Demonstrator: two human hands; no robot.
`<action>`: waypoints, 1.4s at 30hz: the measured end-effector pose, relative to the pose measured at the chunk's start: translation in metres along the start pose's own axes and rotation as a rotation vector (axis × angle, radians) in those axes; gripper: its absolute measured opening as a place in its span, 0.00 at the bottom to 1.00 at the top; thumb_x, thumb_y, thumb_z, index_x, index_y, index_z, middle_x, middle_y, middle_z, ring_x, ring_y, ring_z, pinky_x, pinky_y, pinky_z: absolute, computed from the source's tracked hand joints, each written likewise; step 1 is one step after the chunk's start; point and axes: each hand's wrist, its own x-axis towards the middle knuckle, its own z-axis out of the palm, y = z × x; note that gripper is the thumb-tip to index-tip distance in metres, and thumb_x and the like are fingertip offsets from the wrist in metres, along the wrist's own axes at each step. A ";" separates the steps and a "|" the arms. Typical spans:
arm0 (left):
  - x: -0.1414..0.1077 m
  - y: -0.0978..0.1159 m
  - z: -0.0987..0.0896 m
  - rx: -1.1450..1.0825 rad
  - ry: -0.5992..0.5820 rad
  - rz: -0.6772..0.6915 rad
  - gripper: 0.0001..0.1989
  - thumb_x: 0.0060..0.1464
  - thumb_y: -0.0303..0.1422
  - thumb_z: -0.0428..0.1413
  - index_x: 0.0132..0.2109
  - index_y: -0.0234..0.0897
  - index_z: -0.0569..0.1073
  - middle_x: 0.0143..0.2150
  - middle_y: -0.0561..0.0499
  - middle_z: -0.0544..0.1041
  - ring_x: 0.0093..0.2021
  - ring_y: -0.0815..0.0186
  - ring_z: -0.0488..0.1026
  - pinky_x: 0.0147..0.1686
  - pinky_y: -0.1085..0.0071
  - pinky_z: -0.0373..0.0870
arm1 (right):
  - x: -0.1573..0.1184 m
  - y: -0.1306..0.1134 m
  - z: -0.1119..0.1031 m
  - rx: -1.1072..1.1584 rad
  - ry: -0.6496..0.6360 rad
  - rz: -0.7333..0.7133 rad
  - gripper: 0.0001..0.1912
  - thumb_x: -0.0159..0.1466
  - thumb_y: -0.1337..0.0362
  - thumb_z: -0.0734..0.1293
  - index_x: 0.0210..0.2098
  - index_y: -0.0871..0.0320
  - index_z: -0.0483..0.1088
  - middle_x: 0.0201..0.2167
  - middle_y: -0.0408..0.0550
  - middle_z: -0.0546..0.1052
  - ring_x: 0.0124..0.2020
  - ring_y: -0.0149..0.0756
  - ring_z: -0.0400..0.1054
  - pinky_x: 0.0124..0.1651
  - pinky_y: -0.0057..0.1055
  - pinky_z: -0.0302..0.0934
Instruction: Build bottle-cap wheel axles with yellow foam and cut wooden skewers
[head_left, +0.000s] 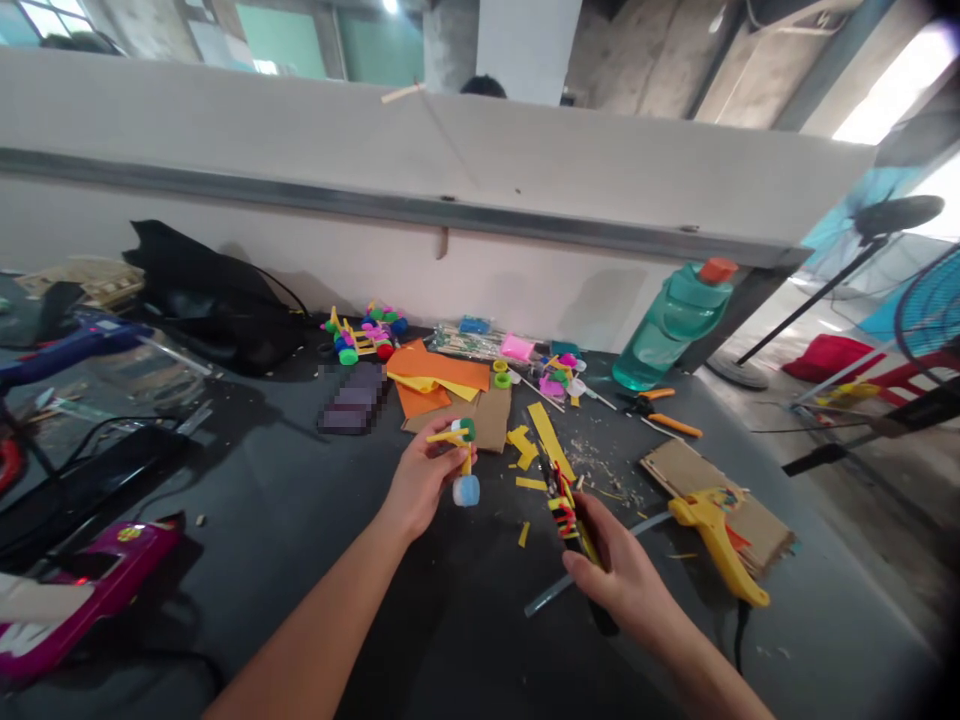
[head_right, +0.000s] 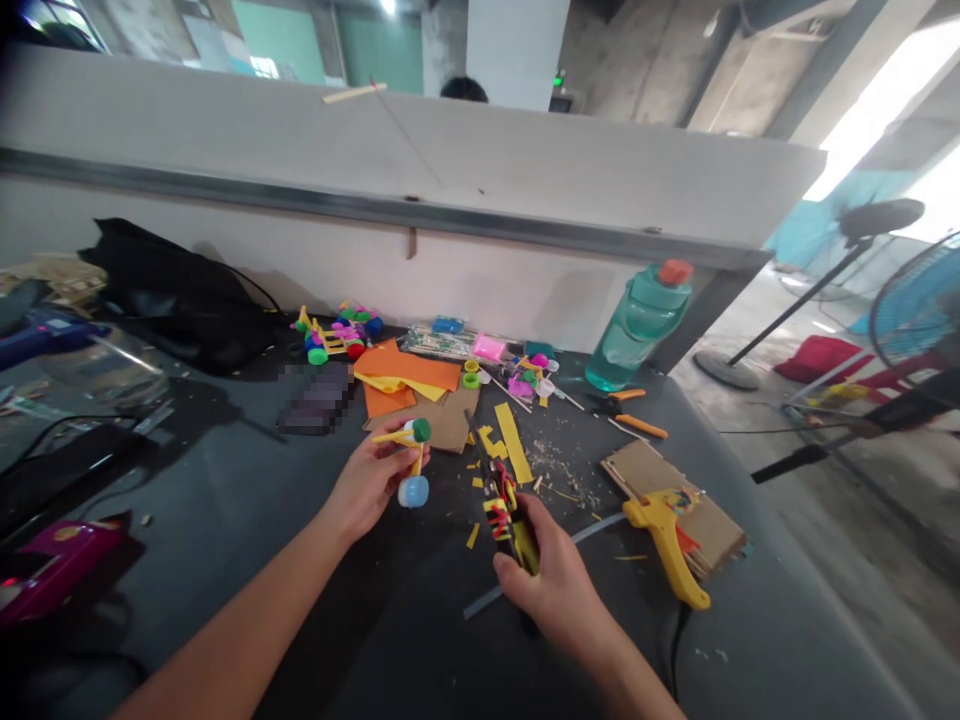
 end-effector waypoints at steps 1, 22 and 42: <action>0.000 0.000 0.000 0.018 -0.009 -0.019 0.24 0.40 0.26 0.63 0.47 0.37 0.70 0.34 0.52 0.75 0.32 0.69 0.74 0.35 0.72 0.70 | -0.001 -0.001 -0.001 -0.052 -0.011 0.008 0.27 0.52 0.60 0.63 0.50 0.61 0.61 0.41 0.51 0.72 0.41 0.43 0.66 0.43 0.35 0.61; -0.006 0.009 0.001 -0.026 -0.215 -0.078 0.13 0.38 0.28 0.65 0.36 0.33 0.75 0.30 0.51 0.75 0.30 0.69 0.73 0.35 0.69 0.73 | -0.010 -0.002 0.003 -0.400 -0.100 -0.173 0.34 0.50 0.66 0.64 0.56 0.60 0.54 0.52 0.57 0.66 0.52 0.46 0.63 0.51 0.39 0.60; -0.004 0.005 -0.009 0.066 -0.225 -0.112 0.20 0.38 0.27 0.65 0.43 0.36 0.76 0.38 0.47 0.78 0.37 0.64 0.74 0.38 0.71 0.67 | -0.011 -0.011 0.001 -0.573 -0.045 -0.247 0.34 0.50 0.65 0.63 0.56 0.60 0.55 0.46 0.56 0.69 0.46 0.46 0.66 0.45 0.40 0.64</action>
